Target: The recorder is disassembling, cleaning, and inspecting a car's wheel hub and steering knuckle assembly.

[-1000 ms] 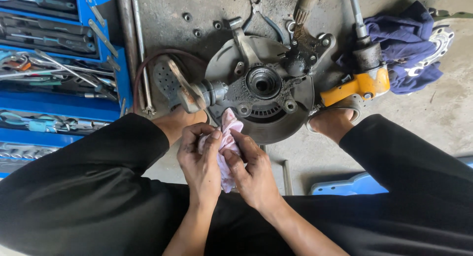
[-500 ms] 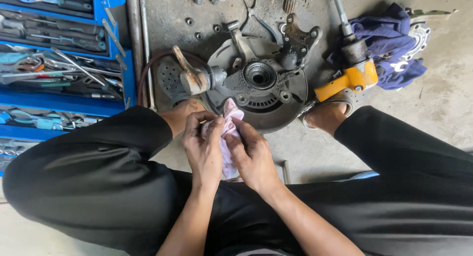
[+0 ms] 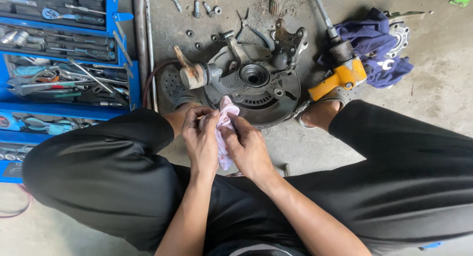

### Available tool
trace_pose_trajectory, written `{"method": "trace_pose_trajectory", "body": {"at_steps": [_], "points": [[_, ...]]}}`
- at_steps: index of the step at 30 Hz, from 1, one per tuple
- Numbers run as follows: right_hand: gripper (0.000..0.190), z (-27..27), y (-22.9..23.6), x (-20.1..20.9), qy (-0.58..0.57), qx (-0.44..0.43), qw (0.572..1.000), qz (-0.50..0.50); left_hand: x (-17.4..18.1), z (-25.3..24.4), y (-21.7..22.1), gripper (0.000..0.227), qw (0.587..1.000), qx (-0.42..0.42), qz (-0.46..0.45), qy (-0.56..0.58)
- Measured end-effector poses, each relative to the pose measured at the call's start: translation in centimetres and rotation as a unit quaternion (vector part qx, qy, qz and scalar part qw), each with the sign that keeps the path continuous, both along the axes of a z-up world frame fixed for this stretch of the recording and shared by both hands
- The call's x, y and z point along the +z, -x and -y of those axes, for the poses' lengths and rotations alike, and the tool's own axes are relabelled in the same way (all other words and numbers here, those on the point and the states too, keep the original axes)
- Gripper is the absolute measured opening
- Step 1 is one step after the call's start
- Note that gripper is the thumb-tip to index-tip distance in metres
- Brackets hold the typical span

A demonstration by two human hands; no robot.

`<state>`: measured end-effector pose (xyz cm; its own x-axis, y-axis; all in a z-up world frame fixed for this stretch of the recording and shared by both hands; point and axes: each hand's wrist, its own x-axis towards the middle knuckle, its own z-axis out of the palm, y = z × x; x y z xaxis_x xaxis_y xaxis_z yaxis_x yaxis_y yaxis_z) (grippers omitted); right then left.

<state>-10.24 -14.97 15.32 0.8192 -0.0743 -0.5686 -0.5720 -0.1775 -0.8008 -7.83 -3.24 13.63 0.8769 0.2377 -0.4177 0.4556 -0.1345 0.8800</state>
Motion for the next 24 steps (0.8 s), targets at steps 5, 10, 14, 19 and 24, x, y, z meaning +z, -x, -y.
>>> {"method": "trace_pose_trajectory", "body": {"at_steps": [5, 10, 14, 19, 24], "points": [[0.044, -0.1, 0.6, -0.9, 0.023, 0.011, 0.998, 0.057, -0.6, -0.1, 0.2, 0.013, 0.999, 0.018, 0.003, 0.035], [0.044, 0.0, -0.3, 0.3, -0.006, -0.006, 1.000, 0.001, -1.1, -0.1, 0.2, 0.014, 0.999, 0.017, 0.006, 0.041], [0.044, 0.1, -0.4, 0.4, -0.012, -0.014, 1.000, -0.017, -1.3, 0.0, 0.2, 0.013, 0.998, 0.014, 0.012, 0.053], [0.043, 0.1, 0.0, 0.0, -0.005, -0.013, 1.000, 0.000, -1.8, -0.1, 0.3, 0.012, 0.998, 0.015, 0.020, 0.058], [0.045, 0.1, 0.3, -0.6, 0.007, -0.009, 1.000, 0.019, -3.1, -0.4, 0.5, 0.012, 0.998, 0.012, 0.024, 0.054]]}}
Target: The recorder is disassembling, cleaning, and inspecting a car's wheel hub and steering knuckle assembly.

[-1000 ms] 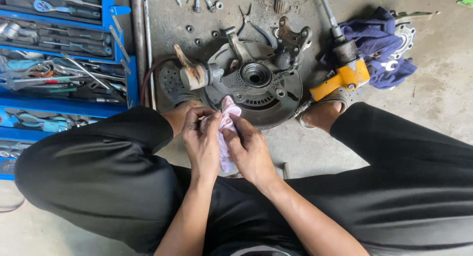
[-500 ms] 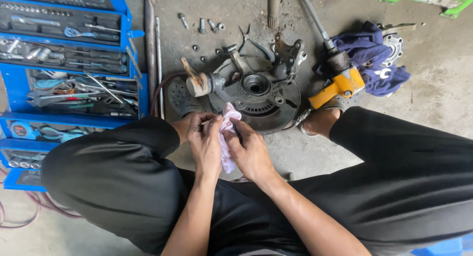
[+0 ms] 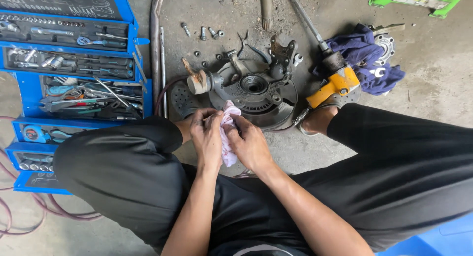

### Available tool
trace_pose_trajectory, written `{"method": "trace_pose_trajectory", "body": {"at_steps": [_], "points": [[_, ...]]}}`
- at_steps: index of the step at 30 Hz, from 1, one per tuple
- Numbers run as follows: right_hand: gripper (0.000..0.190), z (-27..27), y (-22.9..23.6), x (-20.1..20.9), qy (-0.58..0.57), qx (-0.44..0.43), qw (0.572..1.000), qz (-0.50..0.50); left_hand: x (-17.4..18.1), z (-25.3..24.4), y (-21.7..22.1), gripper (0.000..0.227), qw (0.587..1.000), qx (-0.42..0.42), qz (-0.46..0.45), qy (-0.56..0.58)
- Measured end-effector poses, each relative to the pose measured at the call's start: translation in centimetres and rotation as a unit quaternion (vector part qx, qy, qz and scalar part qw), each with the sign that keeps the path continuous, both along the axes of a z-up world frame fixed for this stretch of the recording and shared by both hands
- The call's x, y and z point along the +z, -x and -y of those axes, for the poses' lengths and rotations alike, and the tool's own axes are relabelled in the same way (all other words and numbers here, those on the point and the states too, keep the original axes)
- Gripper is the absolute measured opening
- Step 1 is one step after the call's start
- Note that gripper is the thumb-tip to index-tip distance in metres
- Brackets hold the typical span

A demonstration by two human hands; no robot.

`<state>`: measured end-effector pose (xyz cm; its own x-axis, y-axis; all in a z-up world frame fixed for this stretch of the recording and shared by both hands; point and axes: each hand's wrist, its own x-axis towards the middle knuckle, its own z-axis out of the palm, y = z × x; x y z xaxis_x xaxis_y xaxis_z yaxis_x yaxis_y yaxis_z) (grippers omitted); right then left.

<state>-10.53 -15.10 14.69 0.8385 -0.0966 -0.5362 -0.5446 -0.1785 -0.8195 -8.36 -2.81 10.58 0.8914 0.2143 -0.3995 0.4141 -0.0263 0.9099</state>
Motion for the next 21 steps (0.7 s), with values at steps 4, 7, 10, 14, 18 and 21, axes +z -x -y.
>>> {"method": "trace_pose_trajectory", "body": {"at_steps": [4, 7, 10, 14, 18, 21], "points": [[0.049, 0.1, 0.1, -0.2, 0.026, 0.015, 1.000, 0.010, -0.5, -0.3, -0.1, 0.011, 1.000, -0.009, 0.011, -0.002], [0.050, -0.2, 0.6, -0.8, 0.031, 0.014, 0.999, 0.025, 0.0, -0.4, 0.0, 0.011, 1.000, -0.013, 0.013, 0.000], [0.052, -0.1, 0.8, -0.5, 0.031, 0.013, 0.999, 0.031, 0.7, -0.3, 0.1, 0.011, 1.000, -0.008, 0.009, 0.007], [0.052, 0.0, 0.8, 0.1, 0.018, 0.015, 1.000, 0.019, 0.8, -0.3, 0.4, 0.011, 1.000, -0.002, 0.002, 0.013], [0.052, 0.2, 0.4, 0.4, 0.009, 0.014, 1.000, -0.012, 1.0, 0.0, 0.2, 0.012, 1.000, -0.019, 0.017, -0.015], [0.051, 0.2, 0.4, -0.2, 0.000, 0.014, 0.999, -0.030, 1.5, 0.3, 0.1, 0.013, 0.999, -0.028, 0.013, -0.031]]}}
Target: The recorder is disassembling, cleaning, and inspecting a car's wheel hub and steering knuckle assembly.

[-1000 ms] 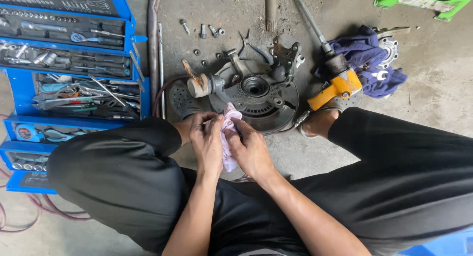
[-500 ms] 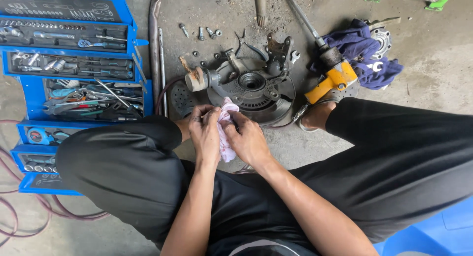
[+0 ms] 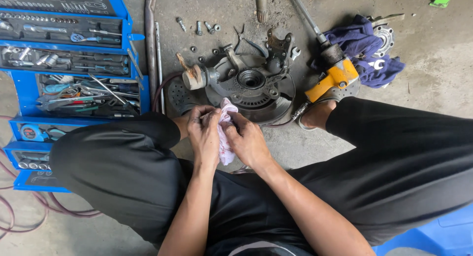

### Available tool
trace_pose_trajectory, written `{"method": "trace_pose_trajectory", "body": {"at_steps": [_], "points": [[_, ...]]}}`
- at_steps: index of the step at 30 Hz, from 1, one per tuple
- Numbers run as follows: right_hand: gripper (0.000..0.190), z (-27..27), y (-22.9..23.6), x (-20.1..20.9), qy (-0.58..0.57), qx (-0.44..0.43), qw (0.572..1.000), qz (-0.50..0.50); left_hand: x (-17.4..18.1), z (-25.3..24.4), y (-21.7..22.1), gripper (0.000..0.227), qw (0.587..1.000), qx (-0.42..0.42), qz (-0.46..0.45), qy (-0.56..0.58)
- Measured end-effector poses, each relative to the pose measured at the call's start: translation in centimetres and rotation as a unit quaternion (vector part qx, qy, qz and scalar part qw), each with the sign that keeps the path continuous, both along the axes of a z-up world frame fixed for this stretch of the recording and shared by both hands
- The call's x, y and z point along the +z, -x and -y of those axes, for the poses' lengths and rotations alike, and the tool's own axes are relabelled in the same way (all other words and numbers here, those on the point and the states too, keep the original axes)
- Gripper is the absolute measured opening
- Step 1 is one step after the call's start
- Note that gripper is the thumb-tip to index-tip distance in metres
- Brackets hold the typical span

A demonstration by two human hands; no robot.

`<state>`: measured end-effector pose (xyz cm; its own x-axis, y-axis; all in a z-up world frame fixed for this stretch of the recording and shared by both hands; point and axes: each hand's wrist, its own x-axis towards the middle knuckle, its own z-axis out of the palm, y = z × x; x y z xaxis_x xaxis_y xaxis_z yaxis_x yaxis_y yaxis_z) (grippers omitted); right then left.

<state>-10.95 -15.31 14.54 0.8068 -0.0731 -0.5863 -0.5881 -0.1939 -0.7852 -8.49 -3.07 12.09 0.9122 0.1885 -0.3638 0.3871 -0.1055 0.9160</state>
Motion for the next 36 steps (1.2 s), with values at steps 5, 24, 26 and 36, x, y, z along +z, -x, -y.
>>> {"method": "trace_pose_trajectory", "body": {"at_steps": [5, 24, 26, 36], "points": [[0.049, 0.1, 0.1, 0.0, -0.016, -0.008, 1.000, -0.012, 1.7, -0.1, 0.4, 0.012, 0.998, -0.026, 0.008, -0.049], [0.038, 2.5, -4.5, -0.8, -0.210, 0.017, 0.946, -0.246, 5.5, 0.1, -9.0, 0.046, 0.914, -0.101, -0.189, -0.344], [0.037, 2.7, -5.0, -1.3, -0.197, 0.036, 0.947, -0.253, 5.2, 0.1, -9.0, 0.046, 0.908, -0.115, -0.183, -0.360], [0.042, 3.1, -5.0, -2.7, -0.229, 0.011, 0.928, -0.294, 5.1, 0.4, -8.9, 0.047, 0.874, -0.165, -0.106, -0.444]]}}
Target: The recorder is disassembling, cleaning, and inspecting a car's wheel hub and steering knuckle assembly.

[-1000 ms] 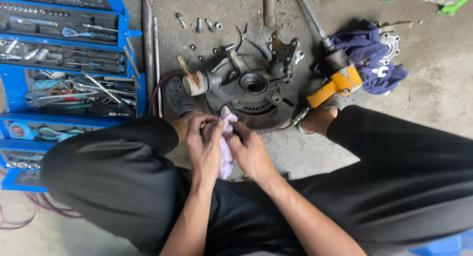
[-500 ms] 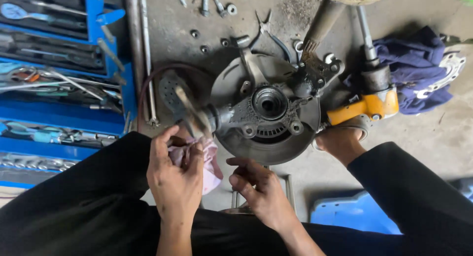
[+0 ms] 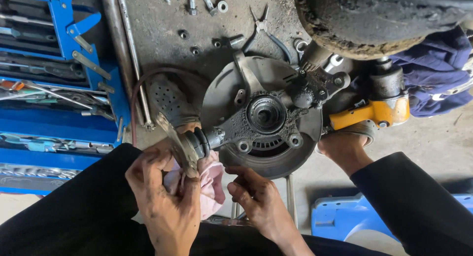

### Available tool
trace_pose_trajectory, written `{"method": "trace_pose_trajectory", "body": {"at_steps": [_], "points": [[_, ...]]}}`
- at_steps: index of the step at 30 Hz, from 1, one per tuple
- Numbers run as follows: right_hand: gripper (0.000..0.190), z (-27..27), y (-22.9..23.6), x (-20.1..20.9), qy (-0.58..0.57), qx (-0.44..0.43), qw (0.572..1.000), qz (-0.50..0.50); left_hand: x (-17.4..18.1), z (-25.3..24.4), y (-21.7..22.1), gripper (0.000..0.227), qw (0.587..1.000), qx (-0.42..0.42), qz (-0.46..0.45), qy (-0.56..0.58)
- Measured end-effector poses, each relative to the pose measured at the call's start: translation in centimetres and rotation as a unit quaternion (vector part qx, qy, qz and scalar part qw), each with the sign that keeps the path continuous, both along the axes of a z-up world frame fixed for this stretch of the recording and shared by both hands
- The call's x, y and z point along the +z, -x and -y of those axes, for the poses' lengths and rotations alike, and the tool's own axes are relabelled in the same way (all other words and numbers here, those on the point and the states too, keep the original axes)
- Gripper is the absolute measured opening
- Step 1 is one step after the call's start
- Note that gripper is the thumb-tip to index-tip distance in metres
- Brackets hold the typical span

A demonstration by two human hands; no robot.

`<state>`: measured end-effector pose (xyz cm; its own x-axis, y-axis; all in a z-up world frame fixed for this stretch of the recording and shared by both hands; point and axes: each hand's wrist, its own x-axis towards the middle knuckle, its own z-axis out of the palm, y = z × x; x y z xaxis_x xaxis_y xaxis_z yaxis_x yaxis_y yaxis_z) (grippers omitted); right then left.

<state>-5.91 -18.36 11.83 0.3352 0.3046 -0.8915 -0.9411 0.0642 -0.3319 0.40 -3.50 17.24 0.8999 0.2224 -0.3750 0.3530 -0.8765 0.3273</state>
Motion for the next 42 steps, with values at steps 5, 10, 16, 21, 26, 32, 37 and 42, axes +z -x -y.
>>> {"method": "trace_pose_trajectory", "body": {"at_steps": [5, 10, 16, 21, 26, 32, 37, 42], "points": [[0.041, 0.1, 0.9, -0.6, 0.005, -0.008, 1.000, 0.009, -0.2, 0.0, -0.2, 0.060, 0.996, -0.079, 0.036, 0.027], [0.042, 0.2, 0.8, -0.9, -0.017, -0.059, 0.998, 0.031, -0.4, 0.0, -0.1, 0.055, 0.971, 0.169, -0.113, 0.125], [0.039, 0.2, 1.2, -1.5, 0.035, 0.006, 0.999, 0.005, 0.0, -0.4, 0.2, 0.064, 0.973, 0.180, -0.086, 0.120], [0.037, -0.2, 0.6, -1.2, 0.020, -0.024, 0.999, 0.030, 0.6, -2.0, 1.0, 0.096, 0.972, 0.143, -0.104, 0.154], [0.034, -0.2, 1.0, -1.1, -0.001, -0.044, 0.999, 0.009, 1.6, -3.0, 0.6, 0.092, 0.977, 0.064, -0.132, 0.155], [0.025, 1.0, 2.3, -1.9, 0.021, -0.057, 0.997, 0.044, 1.3, -5.8, 3.1, 0.084, 0.953, 0.017, -0.186, 0.237], [0.024, 3.5, 1.8, -0.4, 0.200, 0.056, 0.978, -0.005, 0.5, -6.3, 5.6, 0.054, 0.907, 0.085, -0.265, 0.318], [0.026, 3.6, 4.3, 1.0, 0.219, -0.078, 0.913, 0.336, 0.3, -5.8, 3.6, 0.042, 0.927, -0.038, -0.215, 0.304]]}}
